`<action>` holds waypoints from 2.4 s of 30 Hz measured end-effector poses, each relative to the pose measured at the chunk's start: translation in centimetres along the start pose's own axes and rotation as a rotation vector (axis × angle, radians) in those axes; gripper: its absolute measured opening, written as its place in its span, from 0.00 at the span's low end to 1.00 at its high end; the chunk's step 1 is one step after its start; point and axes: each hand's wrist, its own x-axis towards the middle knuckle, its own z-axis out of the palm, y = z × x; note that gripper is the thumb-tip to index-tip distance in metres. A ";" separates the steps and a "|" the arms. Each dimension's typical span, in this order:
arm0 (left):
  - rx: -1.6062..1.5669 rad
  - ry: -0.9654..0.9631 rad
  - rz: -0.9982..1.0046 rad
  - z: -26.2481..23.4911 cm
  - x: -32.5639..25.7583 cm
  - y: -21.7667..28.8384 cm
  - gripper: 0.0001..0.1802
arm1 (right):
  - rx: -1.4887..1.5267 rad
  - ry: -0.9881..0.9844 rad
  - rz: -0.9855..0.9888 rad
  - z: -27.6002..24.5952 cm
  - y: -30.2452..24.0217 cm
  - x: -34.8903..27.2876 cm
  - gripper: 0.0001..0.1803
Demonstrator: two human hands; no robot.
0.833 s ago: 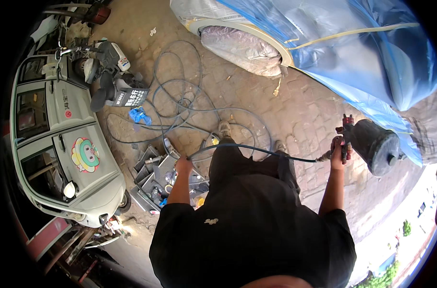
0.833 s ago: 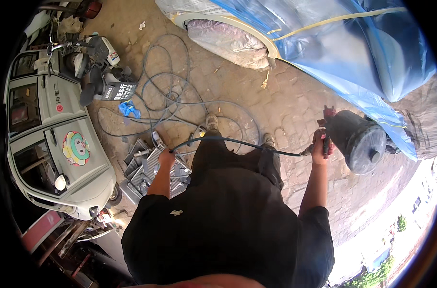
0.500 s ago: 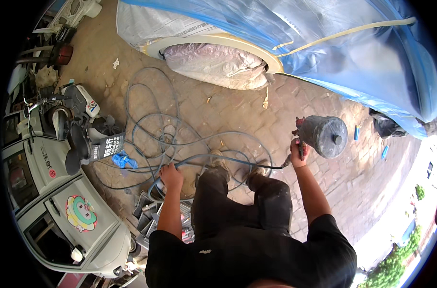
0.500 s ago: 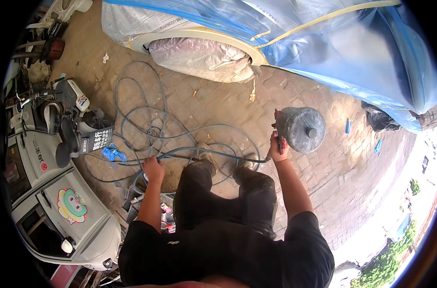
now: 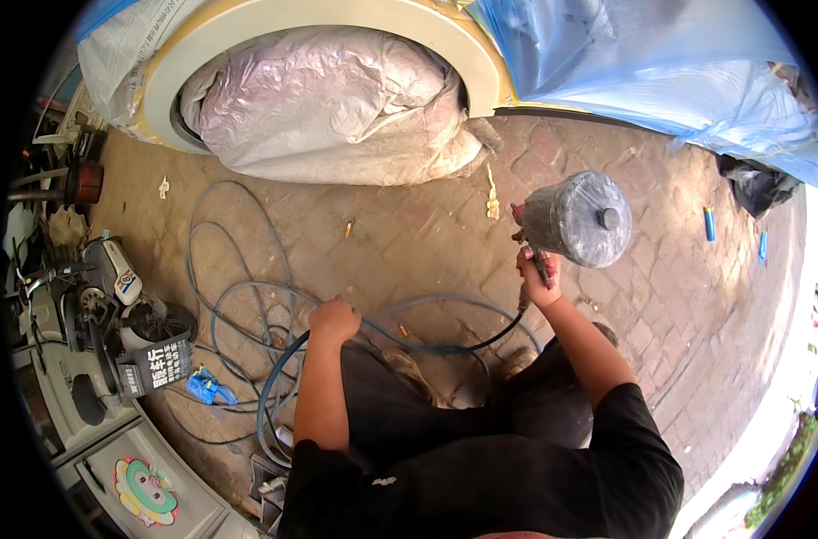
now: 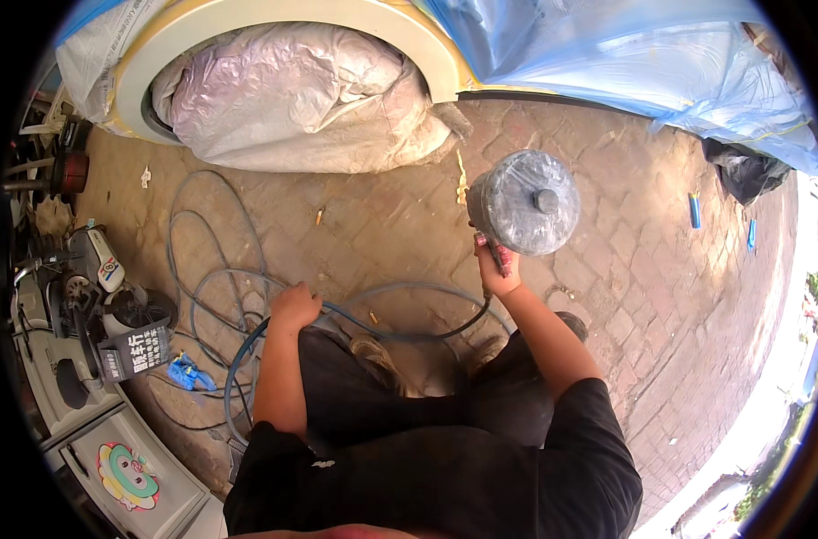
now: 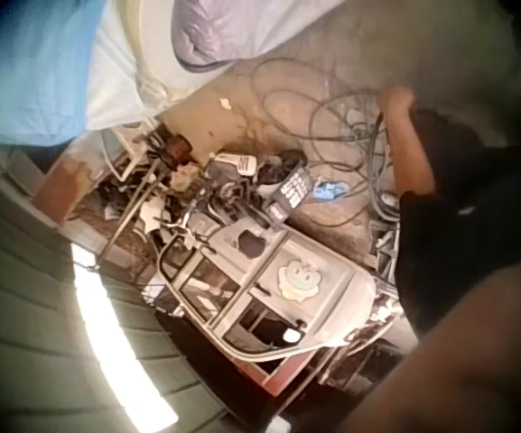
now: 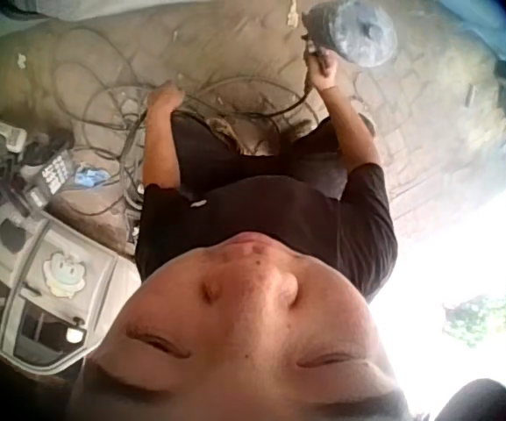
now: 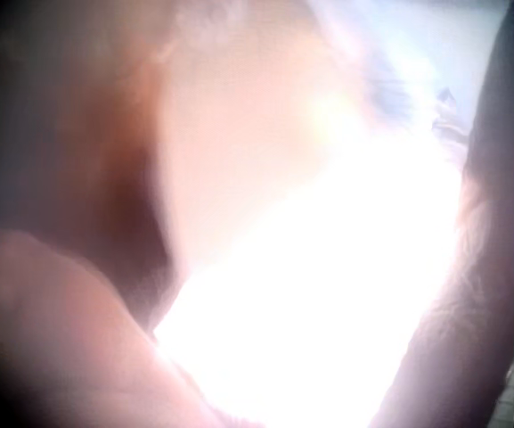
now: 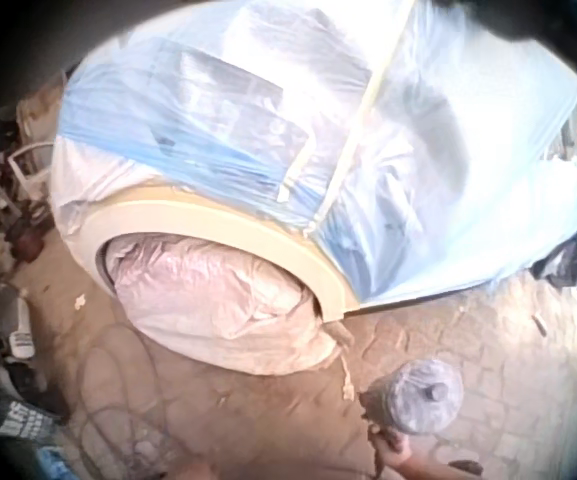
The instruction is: The person uses a spray gun to apply paint to a car that is partially covered with protective plastic and newspaper. The person moves around the vehicle, spraying the side panels, wheel arches, and lower sections while holding the spray gun in one hand and the hose in the other.
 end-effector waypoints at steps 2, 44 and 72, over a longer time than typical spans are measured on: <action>0.040 0.021 0.016 -0.3 0.8 1.6 0.23 | -0.068 -0.037 -0.071 -0.6 1.7 0.1 0.13; 0.038 -0.032 0.176 -0.3 2.1 6.5 0.23 | -0.031 0.011 -0.096 -1.8 2.5 0.7 0.11; 0.051 -0.074 0.162 -0.9 2.2 7.3 0.25 | -0.110 -0.022 -0.096 -2.3 2.7 0.6 0.11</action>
